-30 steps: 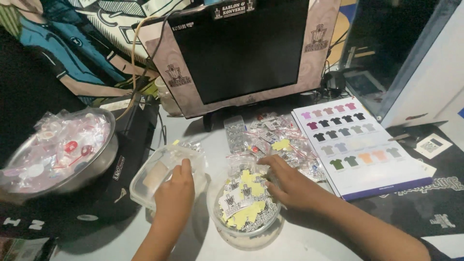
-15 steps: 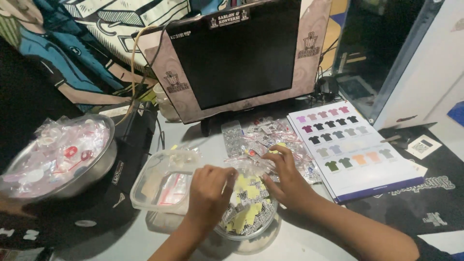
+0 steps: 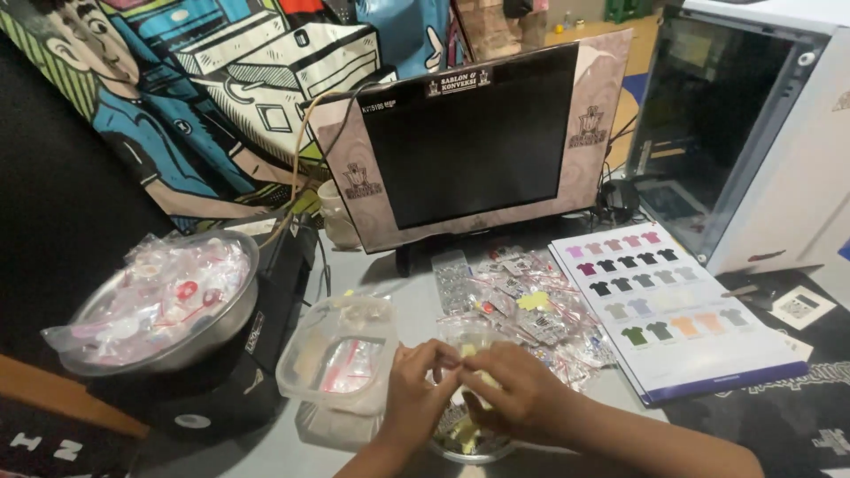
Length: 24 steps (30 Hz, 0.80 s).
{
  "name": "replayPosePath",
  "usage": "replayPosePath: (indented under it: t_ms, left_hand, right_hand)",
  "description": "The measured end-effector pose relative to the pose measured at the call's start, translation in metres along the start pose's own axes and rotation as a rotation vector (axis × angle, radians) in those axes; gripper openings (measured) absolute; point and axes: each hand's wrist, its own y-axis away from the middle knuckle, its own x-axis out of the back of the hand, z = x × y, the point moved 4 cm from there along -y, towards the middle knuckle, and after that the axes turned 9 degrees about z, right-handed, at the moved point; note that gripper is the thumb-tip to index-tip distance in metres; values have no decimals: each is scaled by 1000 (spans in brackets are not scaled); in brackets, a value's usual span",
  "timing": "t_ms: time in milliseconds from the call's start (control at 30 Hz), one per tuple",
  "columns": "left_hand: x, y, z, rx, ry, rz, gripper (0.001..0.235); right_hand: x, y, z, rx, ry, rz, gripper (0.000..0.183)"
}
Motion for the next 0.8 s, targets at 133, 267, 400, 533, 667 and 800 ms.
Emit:
replayPosePath:
  t_ms: [133, 267, 400, 533, 667, 800]
  left_hand:
    - [-3, 1, -2, 69, 64, 34, 24]
    - [-1, 1, 8, 32, -37, 1, 24]
    - [-9, 7, 5, 1, -84, -51, 26]
    - [-12, 9, 15, 60, 38, -138, 31]
    - [-6, 6, 25, 87, 148, -134, 32]
    - [-4, 3, 22, 126, 161, -55, 26]
  right_hand:
    - [15, -6, 9, -192, -16, -23, 31]
    - [17, 7, 18, -335, -178, -98, 32]
    - [6, 33, 24, -299, -127, -114, 40]
    - [3, 53, 37, -633, -204, -143, 35]
    - [10, 47, 39, -578, -152, -37, 18]
    - [1, 51, 39, -395, -95, -34, 18]
